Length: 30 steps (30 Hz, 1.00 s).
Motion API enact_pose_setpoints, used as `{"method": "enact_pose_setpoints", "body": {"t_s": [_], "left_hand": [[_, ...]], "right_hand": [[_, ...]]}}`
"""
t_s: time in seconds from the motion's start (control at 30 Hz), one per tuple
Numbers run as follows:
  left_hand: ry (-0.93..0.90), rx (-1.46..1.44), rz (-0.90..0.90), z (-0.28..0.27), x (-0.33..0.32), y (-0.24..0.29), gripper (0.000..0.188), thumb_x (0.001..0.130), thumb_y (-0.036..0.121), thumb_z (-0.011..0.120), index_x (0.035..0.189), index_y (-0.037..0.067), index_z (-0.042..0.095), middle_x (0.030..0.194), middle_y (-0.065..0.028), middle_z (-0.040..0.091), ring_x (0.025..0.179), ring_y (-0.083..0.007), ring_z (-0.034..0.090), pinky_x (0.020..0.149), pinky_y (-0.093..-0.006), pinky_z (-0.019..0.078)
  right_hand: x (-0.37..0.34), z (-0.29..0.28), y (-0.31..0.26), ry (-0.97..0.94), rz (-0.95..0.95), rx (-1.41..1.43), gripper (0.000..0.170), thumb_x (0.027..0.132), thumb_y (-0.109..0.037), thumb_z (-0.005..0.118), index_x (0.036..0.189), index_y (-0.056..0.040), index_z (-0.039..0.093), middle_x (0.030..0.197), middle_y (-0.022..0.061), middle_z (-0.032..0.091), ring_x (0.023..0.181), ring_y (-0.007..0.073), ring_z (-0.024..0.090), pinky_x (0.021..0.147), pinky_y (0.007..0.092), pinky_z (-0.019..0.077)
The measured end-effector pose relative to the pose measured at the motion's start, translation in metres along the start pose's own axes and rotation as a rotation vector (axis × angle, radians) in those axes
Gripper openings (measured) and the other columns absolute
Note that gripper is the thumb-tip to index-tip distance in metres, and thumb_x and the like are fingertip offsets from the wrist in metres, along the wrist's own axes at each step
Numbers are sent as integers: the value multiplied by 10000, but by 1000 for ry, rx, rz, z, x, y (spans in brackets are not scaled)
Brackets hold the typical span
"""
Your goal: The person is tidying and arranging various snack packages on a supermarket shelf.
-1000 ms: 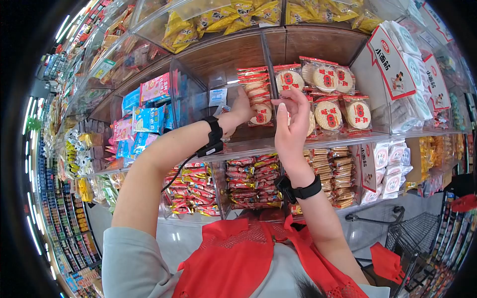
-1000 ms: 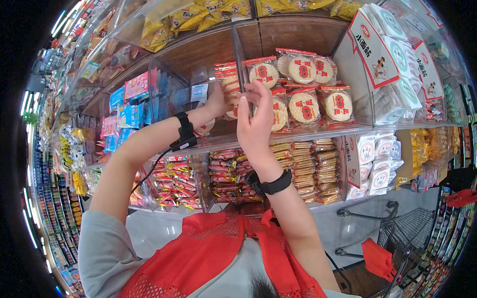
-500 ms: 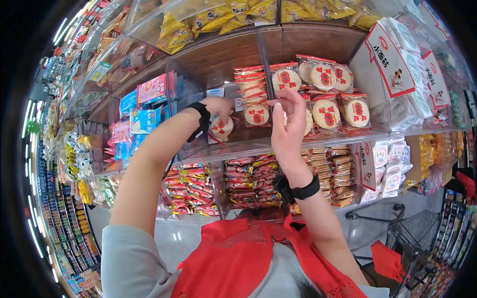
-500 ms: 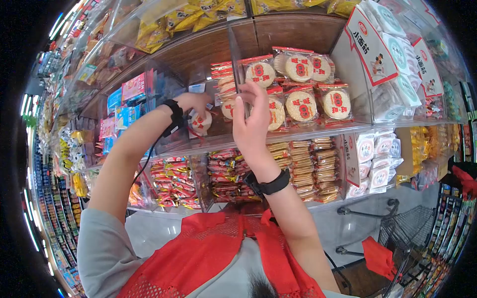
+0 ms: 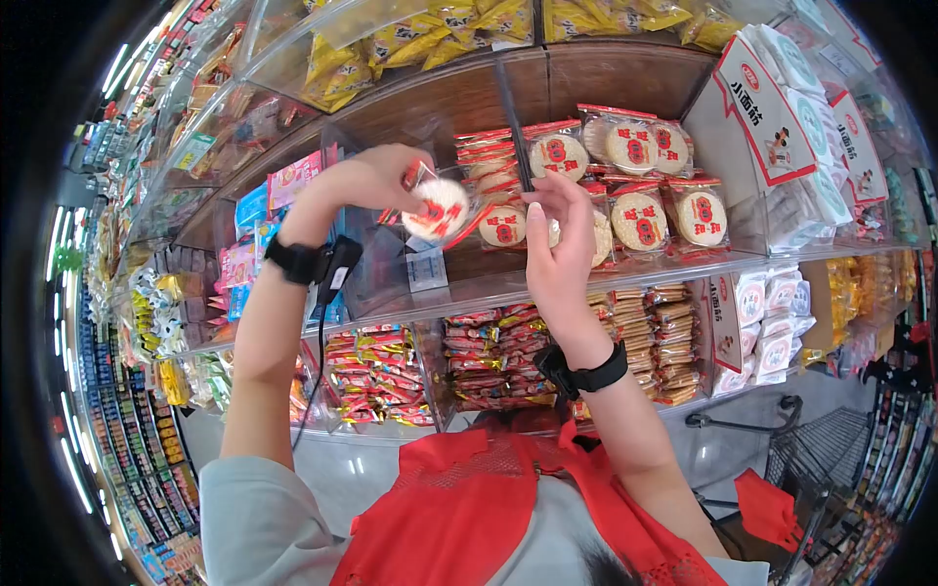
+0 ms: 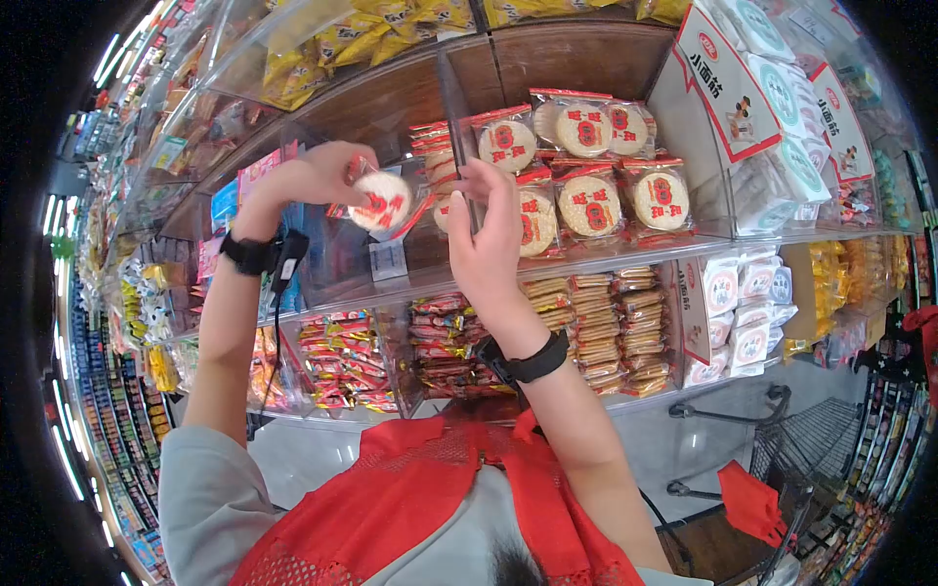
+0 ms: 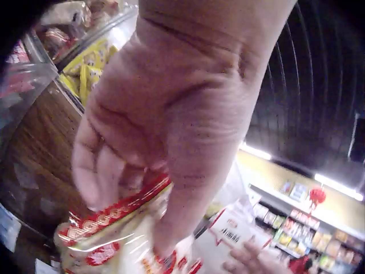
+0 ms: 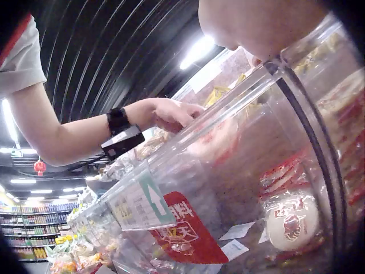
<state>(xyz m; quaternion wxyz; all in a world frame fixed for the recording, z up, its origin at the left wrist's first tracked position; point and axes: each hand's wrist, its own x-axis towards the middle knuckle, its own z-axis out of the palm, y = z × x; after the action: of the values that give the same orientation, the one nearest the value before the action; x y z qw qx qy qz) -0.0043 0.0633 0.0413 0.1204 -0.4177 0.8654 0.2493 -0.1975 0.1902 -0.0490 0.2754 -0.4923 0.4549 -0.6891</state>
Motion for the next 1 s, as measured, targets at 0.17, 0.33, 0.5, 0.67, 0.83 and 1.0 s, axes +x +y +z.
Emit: {"method": "enact_pose_setpoints", "body": {"t_s": [0.17, 0.33, 0.5, 0.67, 0.83, 1.0], "left_hand": [[322, -736, -53, 14, -44, 41, 198, 746, 32, 687, 888, 33, 548, 834, 4, 604, 830, -52, 571, 656, -207, 470], [563, -693, 182, 61, -37, 57, 349, 703, 39, 716, 1015, 36, 559, 891, -19, 601, 830, -127, 583, 740, -274, 478], [608, -139, 344, 46, -34, 69, 345, 669, 27, 694, 995, 52, 581, 885, -86, 597, 833, -244, 598, 735, -310, 478], [372, -8, 151, 63, 3, 34, 225, 683, 94, 684, 880, 30, 595, 817, -136, 615, 782, -277, 611, 662, -360, 479], [196, -60, 72, 104, 45, 17, 197, 690, 85, 666, 866, 24, 602, 781, -147, 620, 752, -284, 613, 648, -371, 476], [94, -21, 94, 127, 80, 8, 176, 701, 73, 646, 862, 19, 597, 797, -145, 629, 740, -282, 616, 647, -368, 477]], "right_hand": [[3, 1, -9, -106, -96, -100, 381, 807, -71, 585, 1155, 0, 449, 1084, 134, 533, 923, 245, 546, 822, 353, 431], [0, -2, -7, -203, -114, -229, 343, 754, -110, 660, 1065, -30, 540, 989, 131, 590, 911, 304, 542, 816, 375, 419], [2, -2, -9, -263, -228, -363, 312, 741, -78, 657, 1034, -30, 560, 945, 129, 591, 901, 301, 545, 799, 374, 427], [1, 2, -8, -31, -246, -314, 296, 775, -41, 607, 1062, -9, 542, 931, 128, 582, 895, 272, 558, 796, 356, 441], [3, -1, -8, 56, -89, -143, 299, 826, -39, 539, 1119, 0, 496, 991, 122, 552, 885, 219, 564, 784, 325, 452], [1, -1, -7, 48, -75, -124, 304, 825, -34, 529, 1125, -2, 489, 1002, 126, 548, 883, 224, 565, 789, 333, 452]]}}
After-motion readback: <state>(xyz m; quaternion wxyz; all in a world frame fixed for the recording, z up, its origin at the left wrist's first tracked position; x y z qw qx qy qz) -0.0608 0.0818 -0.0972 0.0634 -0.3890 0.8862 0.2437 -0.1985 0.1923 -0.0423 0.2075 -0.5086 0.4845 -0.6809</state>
